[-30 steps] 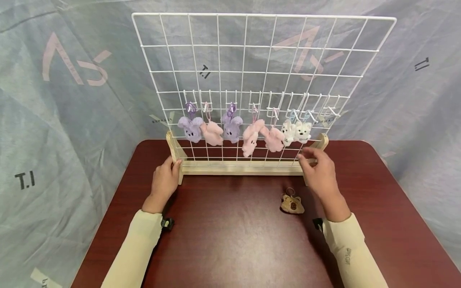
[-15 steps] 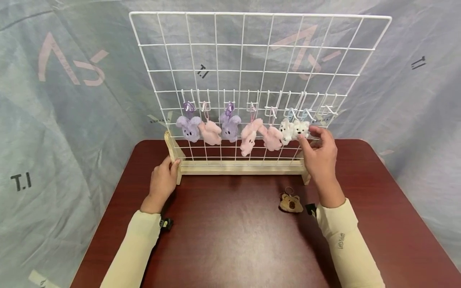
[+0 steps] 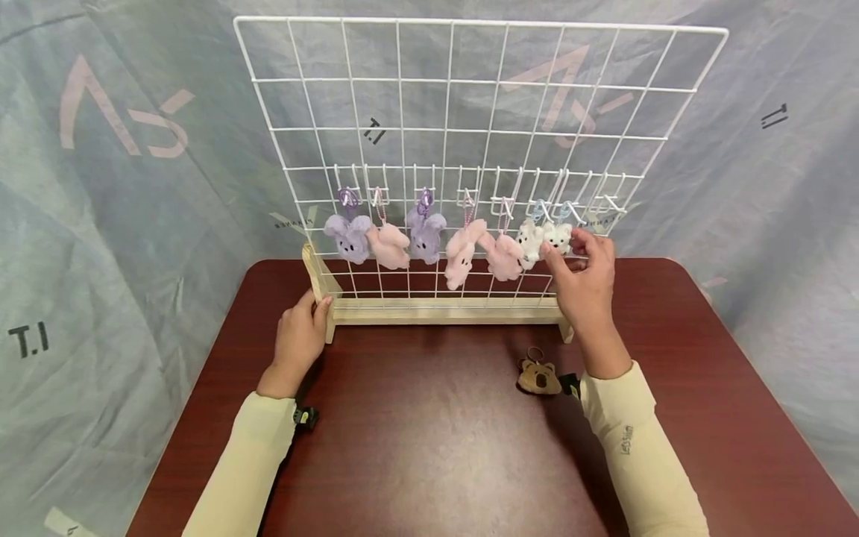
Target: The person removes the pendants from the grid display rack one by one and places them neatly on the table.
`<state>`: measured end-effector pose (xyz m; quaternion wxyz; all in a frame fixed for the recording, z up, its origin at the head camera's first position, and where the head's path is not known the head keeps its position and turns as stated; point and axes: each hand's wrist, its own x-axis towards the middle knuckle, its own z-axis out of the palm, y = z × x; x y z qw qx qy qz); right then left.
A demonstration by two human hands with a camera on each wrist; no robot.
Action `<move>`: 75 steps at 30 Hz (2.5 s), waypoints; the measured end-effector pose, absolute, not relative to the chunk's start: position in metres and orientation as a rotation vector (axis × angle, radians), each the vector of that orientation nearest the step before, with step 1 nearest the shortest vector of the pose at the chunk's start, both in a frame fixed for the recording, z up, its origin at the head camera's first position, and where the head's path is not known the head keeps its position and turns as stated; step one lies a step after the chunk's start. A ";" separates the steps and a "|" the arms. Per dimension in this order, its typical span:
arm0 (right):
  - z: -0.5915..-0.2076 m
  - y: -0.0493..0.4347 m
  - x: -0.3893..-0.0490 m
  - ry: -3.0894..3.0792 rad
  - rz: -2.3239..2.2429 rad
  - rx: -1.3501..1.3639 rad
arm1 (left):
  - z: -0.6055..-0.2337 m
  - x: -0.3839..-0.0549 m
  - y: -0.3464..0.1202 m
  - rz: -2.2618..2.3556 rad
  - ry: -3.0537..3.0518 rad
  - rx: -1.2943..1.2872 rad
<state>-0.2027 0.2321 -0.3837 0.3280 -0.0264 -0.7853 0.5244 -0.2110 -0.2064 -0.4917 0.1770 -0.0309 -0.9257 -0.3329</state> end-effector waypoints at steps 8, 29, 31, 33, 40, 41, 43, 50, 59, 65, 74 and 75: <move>-0.385 0.231 -0.205 -1.824 1.586 0.045 | -0.488 -0.211 -0.207 -0.946 -2.643 -0.076; -0.365 0.234 -0.190 -1.441 2.118 0.561 | -0.490 -0.211 -0.205 -0.963 -2.654 -0.084; -0.363 0.234 -0.187 -1.439 2.097 0.591 | -0.490 -0.211 -0.204 -0.963 -2.653 -0.087; -0.362 0.234 -0.184 -1.450 2.073 0.607 | -0.489 -0.212 -0.204 -0.962 -2.645 -0.090; -0.358 0.233 -0.178 -1.515 1.995 0.624 | -0.487 -0.213 -0.205 -0.965 -2.638 -0.084; -0.358 0.233 -0.177 -1.528 1.982 0.626 | -0.487 -0.213 -0.206 -0.964 -2.640 -0.081; -0.358 0.233 -0.176 -1.556 1.953 0.627 | -0.488 -0.212 -0.206 -0.962 -2.644 -0.078; -0.355 0.235 -0.169 -1.601 1.903 0.638 | -0.489 -0.212 -0.206 -0.961 -2.649 -0.080; -0.356 0.233 -0.167 -1.592 1.938 0.667 | -0.487 -0.212 -0.207 -0.964 -2.654 -0.074; -0.361 0.230 -0.166 -1.651 1.964 0.636 | -0.489 -0.213 -0.206 -0.967 -2.660 -0.072; -0.373 0.234 -0.169 -1.852 1.829 0.521 | -0.490 -0.213 -0.206 -0.969 -2.654 -0.076; -0.374 0.234 -0.169 -1.876 1.800 0.502 | -0.490 -0.213 -0.206 -0.971 -2.653 -0.077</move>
